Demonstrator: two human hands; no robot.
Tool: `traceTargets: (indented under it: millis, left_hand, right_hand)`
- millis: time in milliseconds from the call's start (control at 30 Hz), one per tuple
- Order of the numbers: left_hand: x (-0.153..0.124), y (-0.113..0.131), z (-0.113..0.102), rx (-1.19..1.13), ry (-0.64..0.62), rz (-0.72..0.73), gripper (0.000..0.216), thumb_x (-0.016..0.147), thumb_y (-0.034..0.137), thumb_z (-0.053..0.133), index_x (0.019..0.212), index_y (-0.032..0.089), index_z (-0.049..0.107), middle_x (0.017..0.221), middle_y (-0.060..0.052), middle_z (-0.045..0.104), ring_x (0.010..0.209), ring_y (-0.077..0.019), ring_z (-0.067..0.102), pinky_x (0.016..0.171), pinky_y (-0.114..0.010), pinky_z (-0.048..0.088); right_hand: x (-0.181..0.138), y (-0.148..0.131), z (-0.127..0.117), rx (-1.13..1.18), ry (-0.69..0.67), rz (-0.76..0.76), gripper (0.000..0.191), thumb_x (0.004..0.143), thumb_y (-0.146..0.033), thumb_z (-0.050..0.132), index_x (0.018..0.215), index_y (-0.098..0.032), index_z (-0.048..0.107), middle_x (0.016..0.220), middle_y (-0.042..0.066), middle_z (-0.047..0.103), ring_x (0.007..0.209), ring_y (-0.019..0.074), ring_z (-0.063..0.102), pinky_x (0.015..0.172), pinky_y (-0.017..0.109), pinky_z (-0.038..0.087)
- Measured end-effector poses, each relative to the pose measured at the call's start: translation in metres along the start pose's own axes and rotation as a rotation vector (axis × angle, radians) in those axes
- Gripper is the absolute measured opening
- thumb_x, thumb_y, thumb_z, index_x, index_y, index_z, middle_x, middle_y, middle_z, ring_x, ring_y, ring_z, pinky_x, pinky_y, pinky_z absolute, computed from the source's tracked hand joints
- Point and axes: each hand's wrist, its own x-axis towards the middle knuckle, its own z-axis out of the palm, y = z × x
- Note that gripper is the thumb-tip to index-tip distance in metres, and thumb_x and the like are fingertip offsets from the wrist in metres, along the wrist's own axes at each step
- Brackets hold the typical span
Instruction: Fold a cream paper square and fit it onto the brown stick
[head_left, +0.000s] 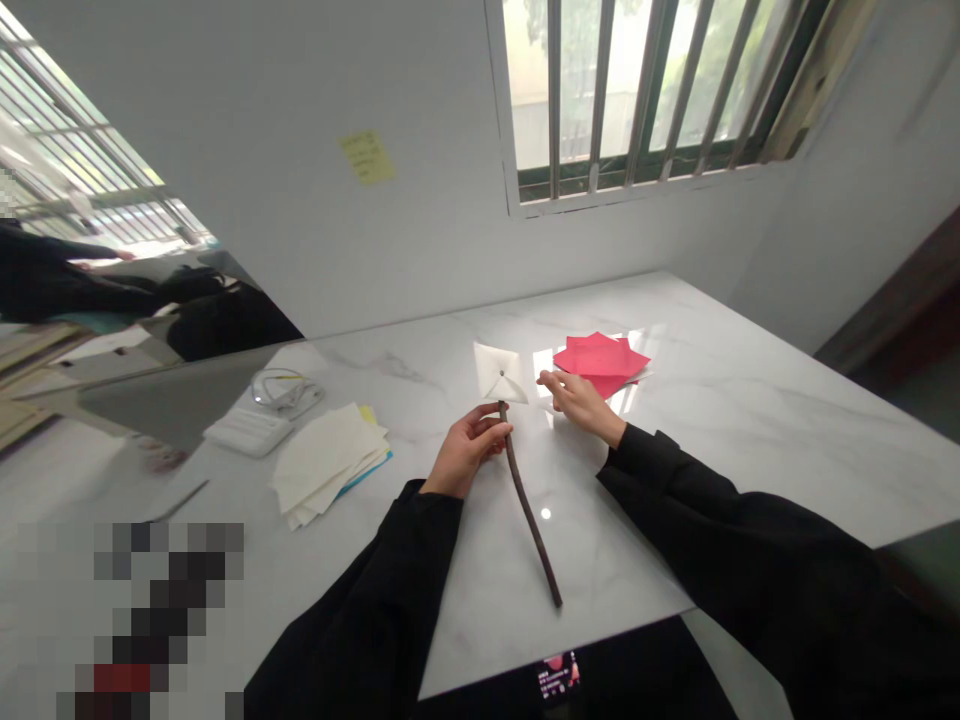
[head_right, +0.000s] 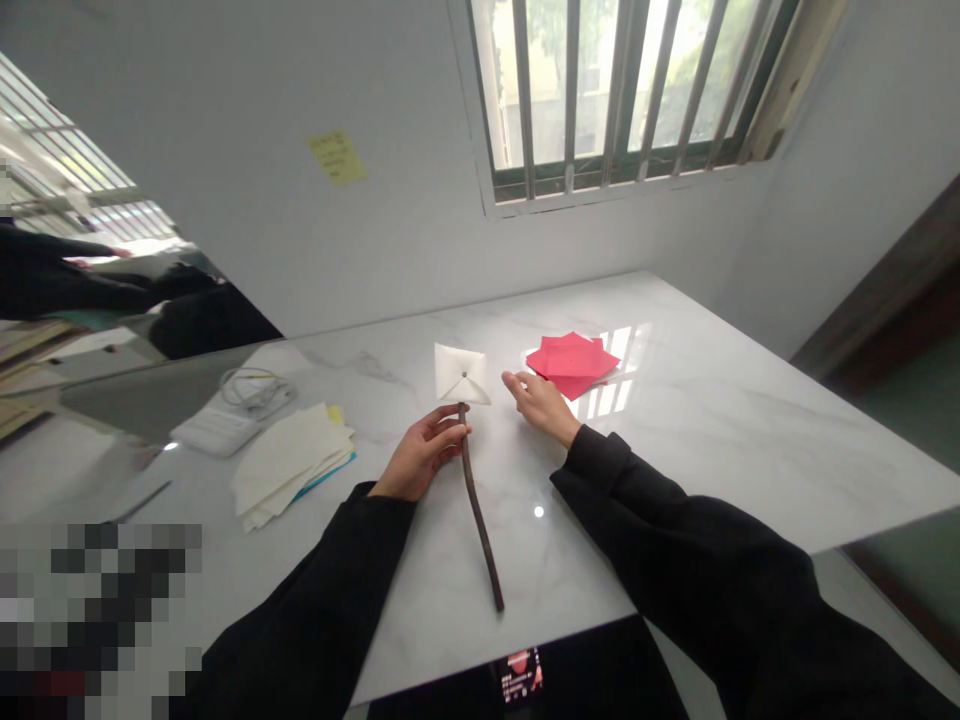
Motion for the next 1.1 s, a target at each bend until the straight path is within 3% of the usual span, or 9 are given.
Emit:
traceTargets:
  millis: [100,267,400,533,667,767,867,1000,1100]
  left_hand:
    - [0.0,0.0,0.0,0.002,0.001,0.002,0.06,0.06,0.042,0.099,0.111,0.019,0.077,0.086,-0.002,0.073,0.071,-0.0108,0.06,0.067,-0.023,0.045]
    - [0.0,-0.001,-0.001,0.008,-0.006,0.018,0.061,0.061,0.043,0.098,0.112,0.019,0.076,0.086,-0.002,0.072,0.071,-0.0113,0.06,0.066,-0.024,0.045]
    - [0.001,-0.002,-0.001,0.009,-0.001,0.018,0.059,0.061,0.042,0.098,0.111,0.018,0.075,0.086,-0.003,0.073,0.069,-0.011,0.059,0.065,-0.023,0.045]
    - [0.001,-0.002,-0.002,0.019,-0.006,0.021,0.056,0.064,0.04,0.097,0.111,0.019,0.075,0.085,-0.002,0.072,0.068,-0.0111,0.058,0.065,-0.024,0.044]
    - [0.001,-0.001,-0.002,0.016,-0.012,0.025,0.054,0.064,0.04,0.097,0.11,0.019,0.077,0.085,-0.003,0.072,0.069,-0.0124,0.059,0.066,-0.025,0.044]
    - [0.001,-0.001,-0.002,0.014,-0.012,0.026,0.054,0.064,0.04,0.097,0.11,0.019,0.077,0.084,-0.002,0.072,0.069,-0.0124,0.058,0.066,-0.025,0.044]
    - [0.001,-0.001,-0.002,0.013,-0.014,0.024,0.055,0.064,0.04,0.097,0.11,0.019,0.077,0.084,-0.002,0.071,0.069,-0.0118,0.057,0.066,-0.025,0.044]
    - [0.001,-0.001,-0.001,0.008,-0.002,0.024,0.058,0.062,0.04,0.098,0.112,0.019,0.076,0.084,-0.002,0.072,0.068,-0.0114,0.057,0.065,-0.024,0.043]
    - [0.0,-0.001,-0.001,-0.001,0.01,0.022,0.058,0.061,0.04,0.098,0.11,0.019,0.074,0.086,-0.003,0.073,0.07,-0.0116,0.058,0.066,-0.024,0.044]
  right_hand:
    - [-0.002,-0.004,0.0,0.097,-0.03,0.01,0.064,0.104,-0.074,0.038,0.092,-0.018,0.068,0.064,0.0,0.06,0.065,0.0169,0.059,0.068,0.028,0.042]
    - [-0.012,-0.019,-0.002,0.258,-0.288,0.071,0.08,0.1,-0.083,0.029,0.056,-0.02,0.05,0.048,-0.002,0.04,0.046,0.0103,0.038,0.054,0.027,0.032]
    - [-0.012,-0.018,-0.002,0.207,-0.244,0.05,0.08,0.101,-0.08,0.034,0.049,-0.02,0.042,0.047,-0.001,0.04,0.048,0.0101,0.04,0.057,0.027,0.033]
    - [-0.004,-0.009,-0.002,0.141,-0.119,0.049,0.076,0.104,-0.074,0.035,0.057,-0.018,0.057,0.056,0.002,0.054,0.057,0.0134,0.052,0.064,0.027,0.04]
    - [0.0,-0.005,-0.003,0.119,-0.047,0.022,0.069,0.104,-0.071,0.038,0.092,-0.015,0.076,0.066,0.003,0.061,0.067,0.0165,0.06,0.069,0.027,0.043]
    - [-0.003,-0.007,-0.002,0.172,-0.074,0.038,0.069,0.103,-0.072,0.04,0.114,-0.013,0.074,0.065,0.001,0.059,0.063,0.0154,0.055,0.064,0.026,0.041]
    - [-0.008,-0.012,-0.002,0.381,-0.22,0.166,0.074,0.101,-0.076,0.041,0.122,-0.011,0.068,0.06,-0.003,0.051,0.05,0.0115,0.037,0.051,0.026,0.03]
    - [-0.011,-0.017,-0.006,0.602,-0.506,0.222,0.075,0.097,-0.083,0.039,0.089,-0.014,0.068,0.054,-0.007,0.033,0.048,0.0089,0.019,0.047,0.025,0.018]
    - [-0.01,-0.017,-0.009,0.546,-0.442,0.192,0.07,0.095,-0.081,0.048,0.067,-0.017,0.058,0.053,-0.006,0.033,0.048,0.0082,0.021,0.047,0.024,0.018]
